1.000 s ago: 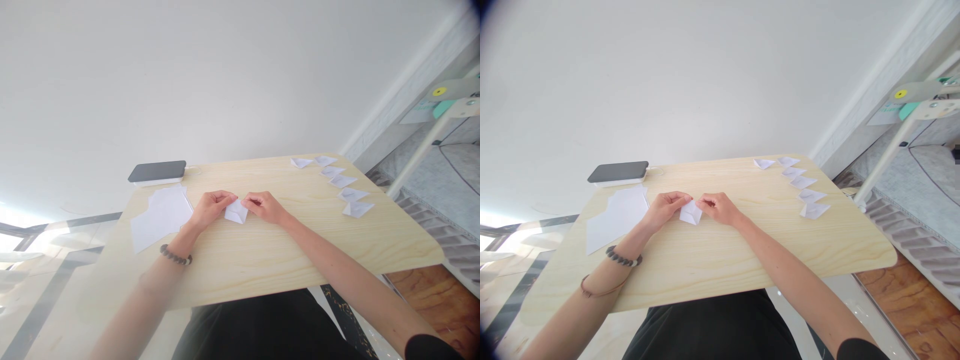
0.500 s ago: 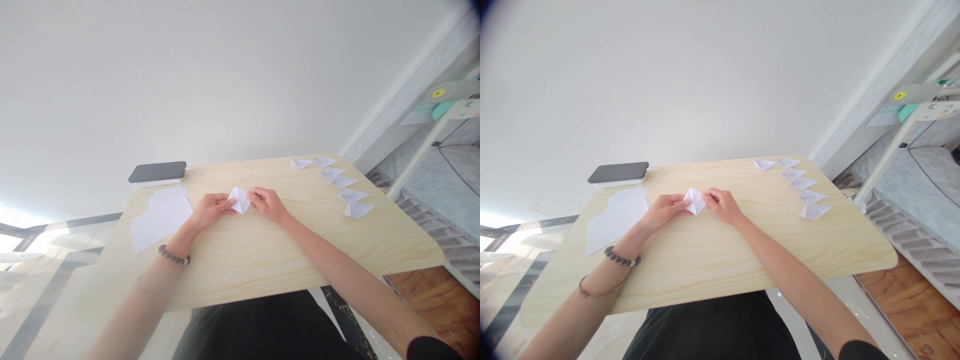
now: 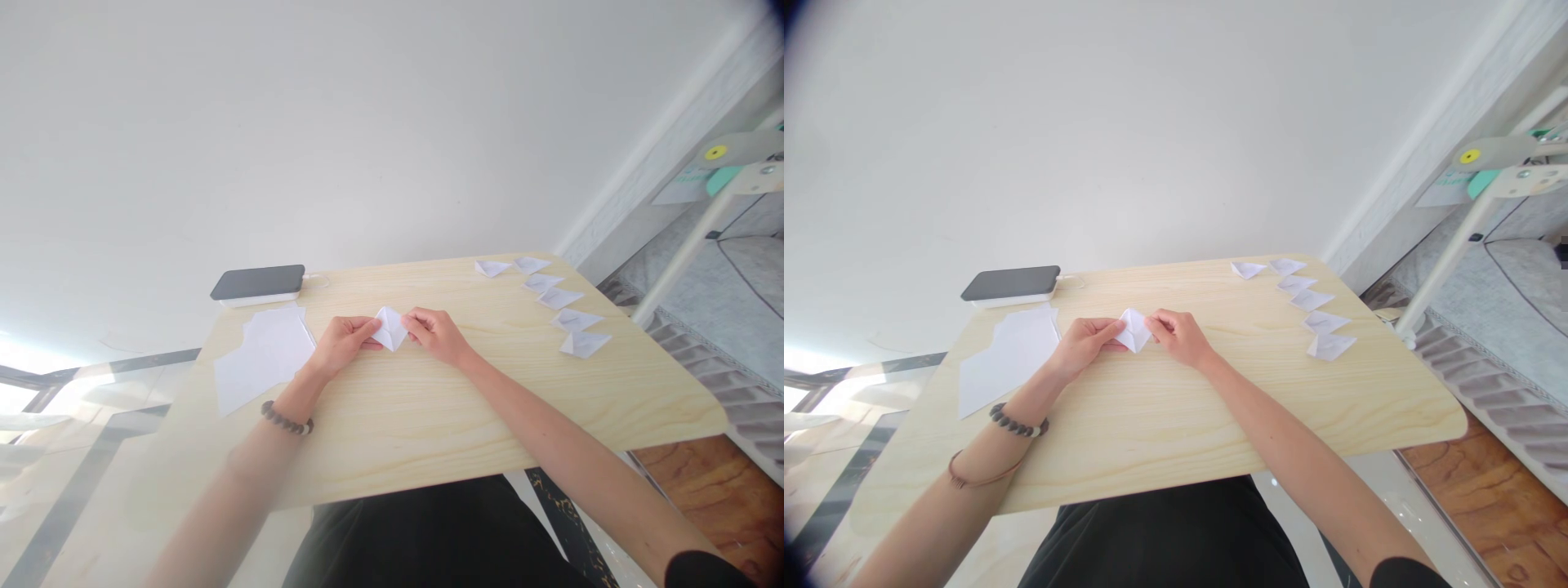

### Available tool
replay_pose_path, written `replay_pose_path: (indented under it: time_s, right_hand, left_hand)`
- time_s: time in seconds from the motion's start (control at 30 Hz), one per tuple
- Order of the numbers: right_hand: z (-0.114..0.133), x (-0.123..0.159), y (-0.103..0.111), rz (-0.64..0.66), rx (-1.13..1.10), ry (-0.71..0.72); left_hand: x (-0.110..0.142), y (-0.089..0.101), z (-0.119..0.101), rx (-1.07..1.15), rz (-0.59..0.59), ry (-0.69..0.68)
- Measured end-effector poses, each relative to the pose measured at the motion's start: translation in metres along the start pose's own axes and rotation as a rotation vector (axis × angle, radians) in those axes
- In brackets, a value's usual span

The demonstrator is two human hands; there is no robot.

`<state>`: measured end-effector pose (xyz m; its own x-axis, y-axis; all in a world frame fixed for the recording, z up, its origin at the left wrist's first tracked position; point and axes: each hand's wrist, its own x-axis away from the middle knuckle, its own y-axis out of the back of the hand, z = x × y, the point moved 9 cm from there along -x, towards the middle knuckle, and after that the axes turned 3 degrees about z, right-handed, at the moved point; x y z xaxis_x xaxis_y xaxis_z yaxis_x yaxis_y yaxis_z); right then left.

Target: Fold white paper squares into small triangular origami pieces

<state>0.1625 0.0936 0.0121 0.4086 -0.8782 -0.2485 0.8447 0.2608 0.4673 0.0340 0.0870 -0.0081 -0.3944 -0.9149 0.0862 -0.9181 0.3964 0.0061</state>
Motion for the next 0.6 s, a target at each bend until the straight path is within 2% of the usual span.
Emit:
replay_pose_path:
  time_s: [0.37, 0.6]
  right_hand:
    - [0.002, 0.002, -0.006, 0.056, -0.019, -0.008]
    - [0.006, 0.002, -0.007, 0.073, 0.044, 0.010]
  left_hand:
    - [0.001, -0.004, 0.003, -0.214, 0.040, 0.038]
    - [-0.002, -0.001, 0.011, -0.223, 0.028, 0.051]
